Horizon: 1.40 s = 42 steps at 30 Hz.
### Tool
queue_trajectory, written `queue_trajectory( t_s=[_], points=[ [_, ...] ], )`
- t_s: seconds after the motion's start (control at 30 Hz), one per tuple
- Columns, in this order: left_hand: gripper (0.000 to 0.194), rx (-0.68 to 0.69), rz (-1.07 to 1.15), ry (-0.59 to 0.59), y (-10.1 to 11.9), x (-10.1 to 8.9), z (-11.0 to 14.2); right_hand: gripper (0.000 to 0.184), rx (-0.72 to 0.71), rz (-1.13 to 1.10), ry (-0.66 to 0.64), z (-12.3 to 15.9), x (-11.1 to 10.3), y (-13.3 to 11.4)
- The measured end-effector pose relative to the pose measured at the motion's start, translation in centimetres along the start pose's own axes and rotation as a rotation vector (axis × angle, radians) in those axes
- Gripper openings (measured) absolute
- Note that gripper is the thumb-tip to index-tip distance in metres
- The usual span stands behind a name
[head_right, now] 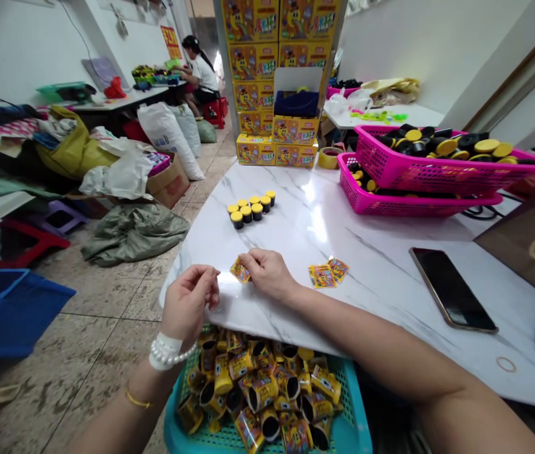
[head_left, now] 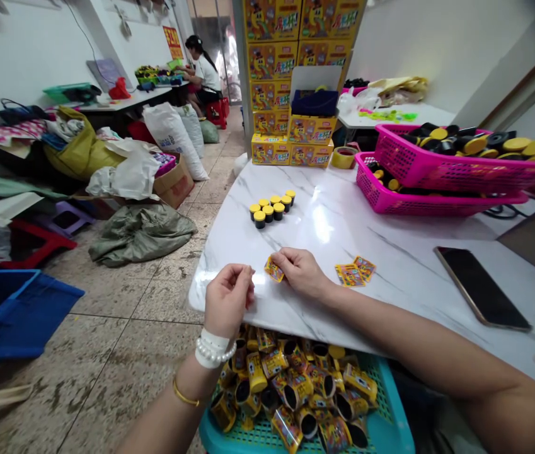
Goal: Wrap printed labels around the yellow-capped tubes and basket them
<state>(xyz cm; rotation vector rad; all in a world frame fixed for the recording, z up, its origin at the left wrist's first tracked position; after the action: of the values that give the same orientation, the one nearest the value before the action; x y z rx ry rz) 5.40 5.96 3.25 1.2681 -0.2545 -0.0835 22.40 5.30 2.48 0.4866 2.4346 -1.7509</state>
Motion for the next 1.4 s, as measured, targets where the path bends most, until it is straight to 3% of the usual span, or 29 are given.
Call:
queue_trajectory(
  t_s=[0.2,0.5,0.67,0.83,0.97,1.1,1.17,1.27,1.4],
  points=[
    [0.040,-0.063,0.000,0.006,-1.8,0.8,2.2,0.052,0.037,-0.068,0.108,1.1,0.0,0.4],
    [0.030,0.140,-0.168,0.154,-1.5,1.0,2.6,0.047,-0.051,0.064,0.175,1.4,-0.1,0.1],
    [0.029,0.187,-0.260,0.183,-2.0,0.9,2.0,0.047,-0.093,0.168,0.138,1.7,0.3,-0.3],
    [0.020,0.284,-0.241,0.178,-1.0,0.8,0.8,0.042,-0.172,0.176,0.062,2.0,0.9,-1.1],
    [0.008,0.299,-0.208,0.249,-0.3,-0.2,-0.1,0.037,-0.306,0.237,0.006,1.7,1.4,-1.8],
    [0.011,0.324,-0.232,0.326,0.1,-1.4,-0.4,0.035,-0.381,0.317,-0.016,1.3,2.0,-1.8],
    [0.014,0.284,-0.193,0.315,0.0,-1.8,-0.6,0.036,-0.433,0.347,-0.064,0.9,2.4,-2.1],
    [0.022,0.116,-0.047,0.252,-0.6,-2.3,-1.1,0.038,-0.499,0.362,-0.118,-0.6,2.3,-2.6],
    [0.032,-0.085,0.231,0.158,-1.1,-2.6,-1.9,0.026,-0.596,0.652,0.067,-5.3,0.4,-2.4]
  ],
)
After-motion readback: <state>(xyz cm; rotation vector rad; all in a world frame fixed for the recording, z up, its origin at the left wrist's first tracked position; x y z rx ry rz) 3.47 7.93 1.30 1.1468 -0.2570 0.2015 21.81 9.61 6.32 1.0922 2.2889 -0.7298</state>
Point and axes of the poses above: each hand's wrist, its own z-axis away from the middle knuckle, its own x-axis out of the palm, y = z × x, the point moved 5 cm from there along -z, towards the middle knuckle, and after that the axes turned 11 degrees about -x, right-handed, at the moved point
